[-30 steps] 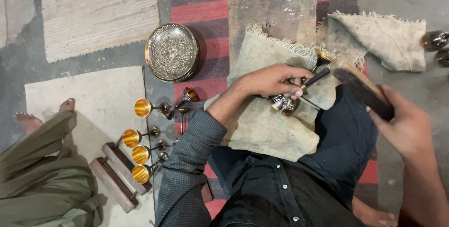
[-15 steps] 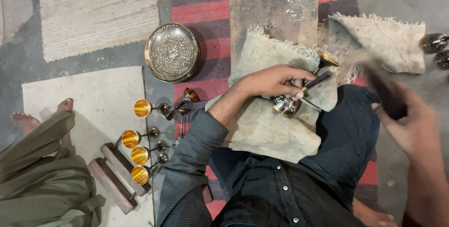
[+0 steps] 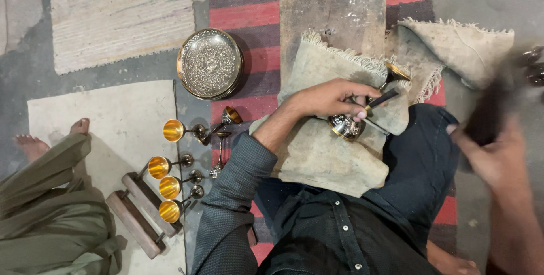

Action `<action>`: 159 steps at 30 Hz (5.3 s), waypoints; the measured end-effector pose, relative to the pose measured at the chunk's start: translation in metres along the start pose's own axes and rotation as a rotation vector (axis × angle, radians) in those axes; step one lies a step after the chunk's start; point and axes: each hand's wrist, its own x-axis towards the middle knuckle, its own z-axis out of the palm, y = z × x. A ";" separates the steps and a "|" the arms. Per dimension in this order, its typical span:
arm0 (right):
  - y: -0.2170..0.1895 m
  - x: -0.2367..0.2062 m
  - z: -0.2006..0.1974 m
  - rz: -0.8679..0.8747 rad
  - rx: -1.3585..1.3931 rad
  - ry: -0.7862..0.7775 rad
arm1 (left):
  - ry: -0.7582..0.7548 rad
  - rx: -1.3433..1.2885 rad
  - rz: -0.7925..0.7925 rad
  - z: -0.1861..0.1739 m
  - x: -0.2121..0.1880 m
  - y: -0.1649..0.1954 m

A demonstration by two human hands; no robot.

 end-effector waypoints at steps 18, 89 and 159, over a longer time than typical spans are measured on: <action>0.072 -0.108 0.062 0.335 0.651 -0.139 | 0.212 0.271 0.041 0.034 -0.022 0.047; 0.017 -0.093 0.040 0.113 0.411 0.127 | 0.119 0.415 -0.079 0.040 -0.009 0.059; -0.050 -0.016 -0.017 -0.224 -0.601 -0.063 | 0.205 0.168 0.122 0.022 -0.037 0.012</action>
